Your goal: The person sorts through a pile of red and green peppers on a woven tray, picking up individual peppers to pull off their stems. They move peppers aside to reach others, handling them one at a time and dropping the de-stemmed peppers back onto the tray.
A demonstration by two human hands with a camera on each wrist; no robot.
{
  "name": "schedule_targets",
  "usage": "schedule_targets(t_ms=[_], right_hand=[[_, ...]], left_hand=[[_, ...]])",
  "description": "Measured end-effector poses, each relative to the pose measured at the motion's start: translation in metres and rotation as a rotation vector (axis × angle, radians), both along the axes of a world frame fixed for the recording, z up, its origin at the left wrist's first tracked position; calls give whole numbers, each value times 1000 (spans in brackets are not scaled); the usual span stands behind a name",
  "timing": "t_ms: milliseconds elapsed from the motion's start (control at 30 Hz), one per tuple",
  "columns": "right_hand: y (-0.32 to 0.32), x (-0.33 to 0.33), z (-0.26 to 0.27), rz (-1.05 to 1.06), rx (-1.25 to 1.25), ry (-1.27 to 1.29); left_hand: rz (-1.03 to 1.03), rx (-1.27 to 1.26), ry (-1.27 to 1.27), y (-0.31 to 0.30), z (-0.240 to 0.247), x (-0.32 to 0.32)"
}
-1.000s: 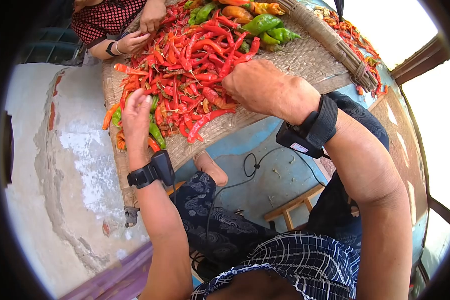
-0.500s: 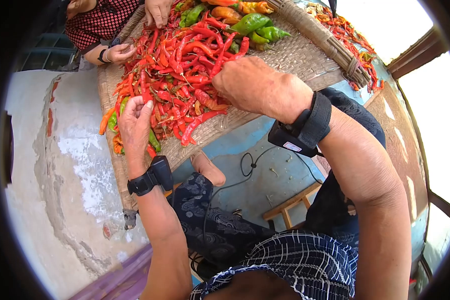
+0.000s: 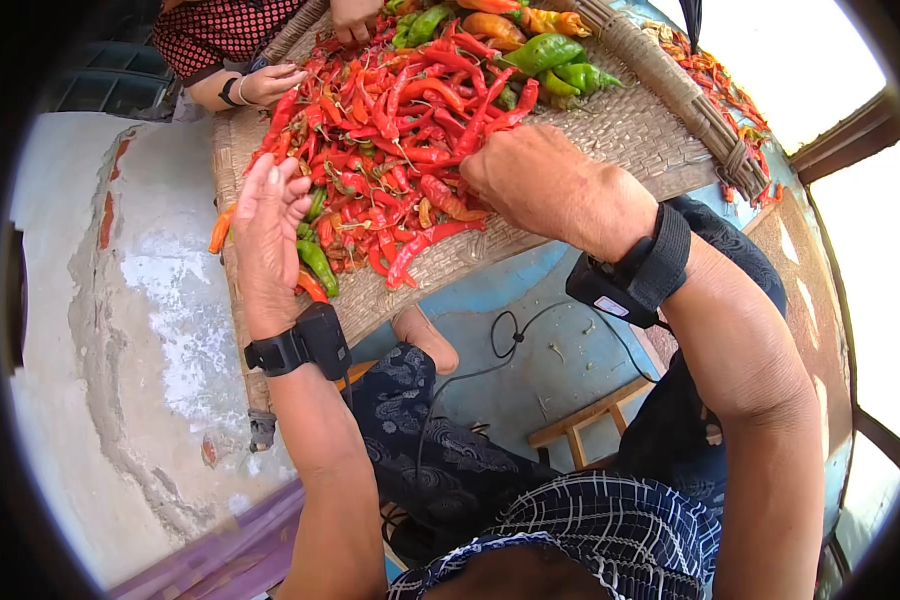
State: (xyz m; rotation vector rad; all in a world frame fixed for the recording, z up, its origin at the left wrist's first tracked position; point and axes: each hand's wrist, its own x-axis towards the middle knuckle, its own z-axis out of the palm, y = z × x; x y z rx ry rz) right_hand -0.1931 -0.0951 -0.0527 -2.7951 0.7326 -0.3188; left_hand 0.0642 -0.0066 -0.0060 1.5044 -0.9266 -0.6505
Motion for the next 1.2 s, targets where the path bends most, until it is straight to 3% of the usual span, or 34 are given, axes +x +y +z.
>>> schedule_targets(t_ms=[67, 100, 167, 267, 367, 433, 500, 567, 600, 867, 1100, 1167, 1200], right_hand=[[0, 1, 1, -5, -32, -18], [-1, 2, 2, -7, -39, -18], [1, 4, 4, -6, -47, -24], [4, 4, 8, -18, -6, -32], [3, 5, 7, -1, -16, -66], [1, 5, 7, -5, -21, -58], [-1, 6, 7, -3, -25, -62], [0, 6, 8, 1, -29, -62], [0, 7, 9, -10, -26, -66], [0, 10, 3, -44, 23, -196], [0, 21, 4, 61, 438, -576], [-5, 22, 6, 78, 488, -556], [-5, 20, 11, 62, 654, -543]], left_hand=[[-125, 263, -312, 6, -9, -2], [-225, 374, -589, 10, -17, -2], [-309, 373, -983, 17, -31, -10], [-351, 339, -1053, 18, -33, -22], [-380, 365, -1046, 15, -31, -30], [-336, 406, -747, 14, -24, -36], [-335, 350, -658, 15, -11, -38], [-326, 309, -210, 18, 5, -38], [-349, 274, -158, 20, 8, -34], [-364, 133, 16, 27, 11, -32], [-429, 193, 65, 17, -10, -66], [-474, 216, 28, 13, -18, -71], [-484, 242, 14, 12, -21, -71]])
